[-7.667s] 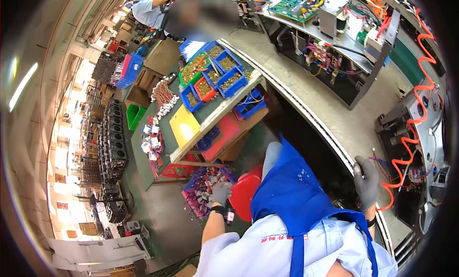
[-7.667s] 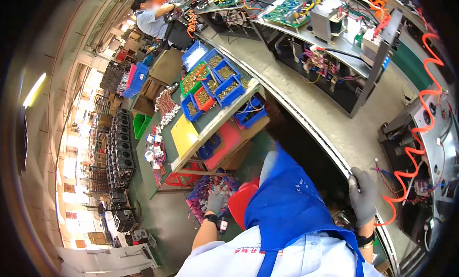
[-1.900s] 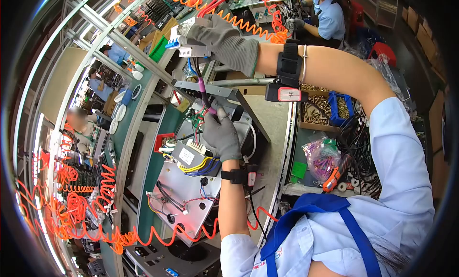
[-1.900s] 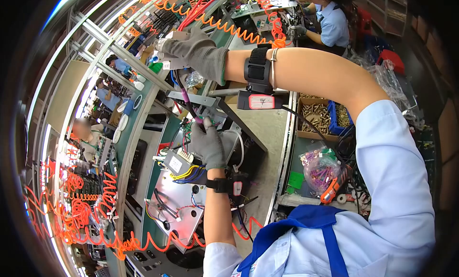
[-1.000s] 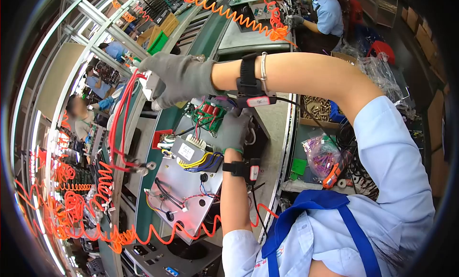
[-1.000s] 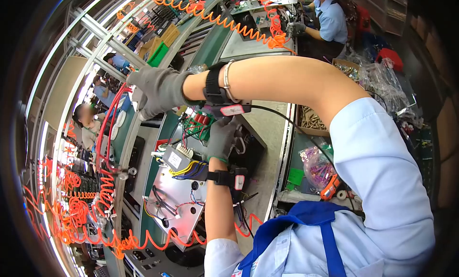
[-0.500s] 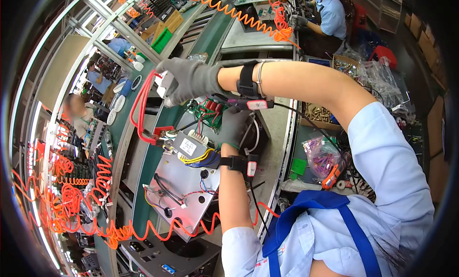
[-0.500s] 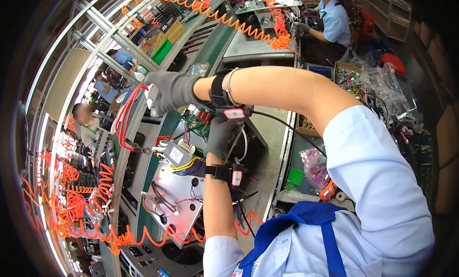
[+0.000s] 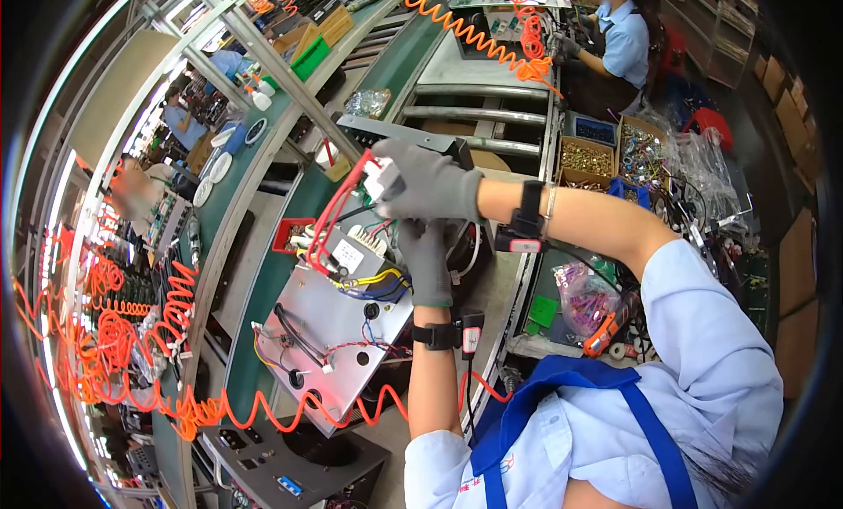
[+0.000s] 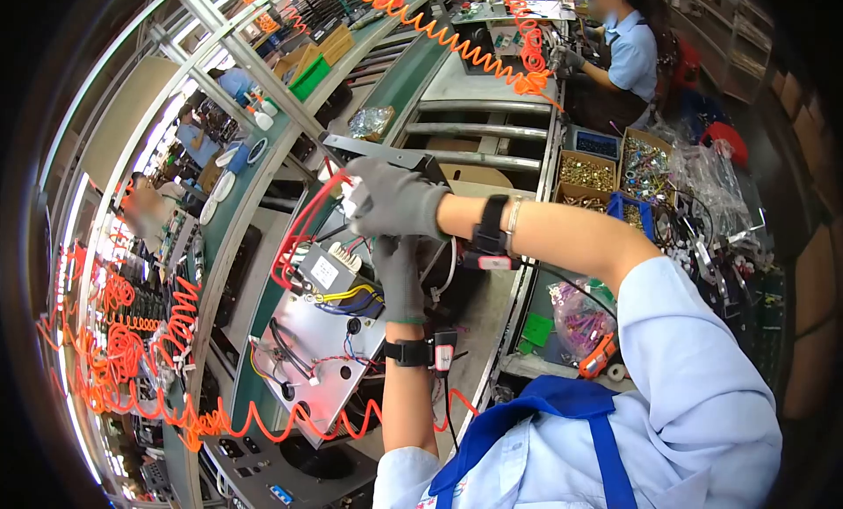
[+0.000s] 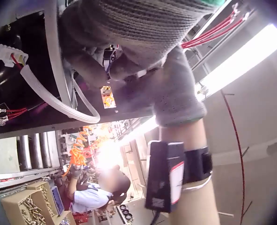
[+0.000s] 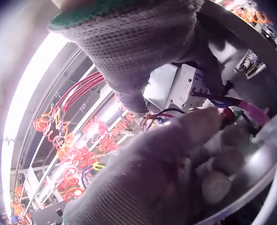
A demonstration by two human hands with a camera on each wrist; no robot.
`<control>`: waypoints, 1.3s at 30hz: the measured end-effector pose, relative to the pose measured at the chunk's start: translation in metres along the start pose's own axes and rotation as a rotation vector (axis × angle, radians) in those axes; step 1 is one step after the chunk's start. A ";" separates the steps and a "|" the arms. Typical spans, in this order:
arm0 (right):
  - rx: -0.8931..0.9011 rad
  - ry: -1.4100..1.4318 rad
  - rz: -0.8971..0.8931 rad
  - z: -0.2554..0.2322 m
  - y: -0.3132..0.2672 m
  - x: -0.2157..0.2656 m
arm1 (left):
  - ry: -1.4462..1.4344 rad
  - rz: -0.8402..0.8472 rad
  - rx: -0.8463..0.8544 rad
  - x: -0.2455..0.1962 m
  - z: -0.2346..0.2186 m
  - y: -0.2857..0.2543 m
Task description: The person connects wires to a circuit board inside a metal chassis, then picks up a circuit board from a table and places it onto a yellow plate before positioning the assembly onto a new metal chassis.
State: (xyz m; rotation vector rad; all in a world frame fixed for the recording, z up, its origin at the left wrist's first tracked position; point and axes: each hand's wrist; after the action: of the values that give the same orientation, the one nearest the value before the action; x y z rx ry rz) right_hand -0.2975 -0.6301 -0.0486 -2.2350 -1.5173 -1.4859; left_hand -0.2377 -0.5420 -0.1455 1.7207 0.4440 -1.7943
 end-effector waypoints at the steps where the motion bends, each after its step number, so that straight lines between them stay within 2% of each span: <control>1: 0.033 0.092 0.100 0.002 -0.007 -0.004 | -0.026 -0.060 -0.040 0.008 -0.004 0.001; 2: 0.064 0.184 0.202 0.003 -0.012 -0.010 | -0.053 -0.120 -0.078 0.006 -0.005 0.000; 3: 0.038 0.113 0.228 0.007 -0.017 -0.019 | -0.105 -0.186 -0.034 0.003 -0.009 -0.002; 4: 0.038 0.114 0.227 0.009 -0.020 -0.024 | -0.104 -0.186 -0.035 -0.003 -0.009 -0.006; 6: -0.083 0.117 0.294 0.014 -0.027 -0.035 | -0.079 -0.142 0.000 -0.010 -0.009 -0.012; 8: -0.105 0.123 0.228 0.025 -0.029 -0.052 | -0.089 -0.136 -0.009 0.006 -0.014 -0.007; 10: -0.330 -0.053 -0.158 0.046 -0.024 -0.088 | -0.104 -0.124 -0.019 0.002 -0.016 -0.008; 11: -0.440 -0.087 -0.181 0.036 -0.031 -0.063 | -0.090 -0.173 0.054 -0.017 -0.017 -0.019; 12: -0.444 -0.088 -0.183 0.022 -0.035 -0.042 | -0.077 -0.220 0.127 -0.031 -0.018 -0.027; 13: -0.383 0.077 -0.104 0.010 -0.040 -0.024 | 0.188 -0.138 0.093 -0.037 -0.019 -0.031; 14: -0.319 0.242 -0.022 0.005 -0.043 -0.016 | 0.190 -0.140 0.095 -0.045 -0.014 -0.033; 16: -0.354 0.206 -0.019 0.008 -0.045 -0.024 | 0.364 0.568 -0.271 -0.064 0.000 -0.037; 17: -0.380 0.232 -0.141 0.013 -0.044 -0.037 | 0.598 0.714 -0.375 -0.085 0.000 -0.035; 18: -0.405 0.257 -0.269 0.018 -0.043 -0.048 | 0.602 0.712 -0.376 -0.087 -0.006 -0.031; 19: -0.382 0.380 -0.206 0.012 -0.047 -0.032 | 0.839 0.593 -0.262 -0.087 -0.013 -0.027; 20: -0.382 0.386 -0.211 0.015 -0.046 -0.033 | 1.070 0.466 -0.144 -0.087 -0.020 -0.023; 21: -0.369 0.411 -0.225 0.018 -0.043 -0.040 | 1.141 0.495 -0.069 -0.082 -0.027 -0.019; 22: -0.358 0.435 -0.241 0.023 -0.039 -0.050 | 1.148 0.505 -0.071 -0.093 -0.025 -0.020; 23: -0.321 0.482 -0.164 0.029 -0.030 -0.060 | 1.263 0.323 -0.003 -0.110 -0.021 -0.024; 24: -0.327 0.486 -0.164 0.033 -0.031 -0.071 | 1.367 0.132 0.067 -0.118 -0.018 -0.028; 25: -0.267 0.692 -0.146 0.025 -0.033 -0.057 | 1.189 0.135 0.107 -0.118 -0.025 -0.025; 26: -0.201 0.898 -0.125 0.020 -0.034 -0.044 | 1.135 0.220 0.105 -0.116 -0.030 -0.018; 27: -0.187 0.628 -0.071 0.018 -0.030 -0.039 | 1.210 0.232 0.121 -0.118 -0.032 -0.010; 28: -0.191 0.635 -0.067 0.025 -0.025 -0.044 | 1.287 0.245 0.139 -0.123 -0.029 -0.005; 30: -0.200 0.470 -0.051 0.044 -0.013 -0.065 | 1.362 0.303 0.160 -0.112 -0.029 0.009; 32: -0.276 0.494 -0.010 0.048 -0.026 -0.063 | 1.444 0.371 0.171 -0.098 -0.035 0.019; 34: -0.454 0.303 -0.175 0.047 -0.046 -0.060 | 1.552 0.350 0.193 -0.087 -0.042 0.019; 35: -0.461 0.310 -0.178 0.049 -0.054 -0.062 | 1.524 0.286 0.235 -0.100 -0.036 0.009; 36: -0.416 0.104 -0.291 0.050 -0.065 -0.065 | 1.528 0.282 0.239 -0.096 -0.037 0.006; 37: -0.363 -0.103 -0.398 0.049 -0.072 -0.063 | 1.542 0.363 0.176 -0.095 -0.034 0.001; 38: -0.359 -0.099 -0.387 0.051 -0.078 -0.059 | 1.554 0.441 0.115 -0.094 -0.033 -0.004; 39: -0.281 -0.212 -0.345 0.054 -0.081 -0.055 | 1.614 0.441 0.193 -0.098 -0.034 -0.010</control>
State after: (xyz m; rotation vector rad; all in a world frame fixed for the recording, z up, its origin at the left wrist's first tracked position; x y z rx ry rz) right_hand -0.3243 -0.5982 -0.1527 -2.4480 -1.9520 -1.6878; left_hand -0.2202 -0.4944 -0.0547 2.7875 0.4100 0.1664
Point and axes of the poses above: each hand's wrist, its own y-axis towards the middle knuckle, its own z-axis out of the palm, x = y × z, and after that the axes turned 3 degrees about y, right-handed
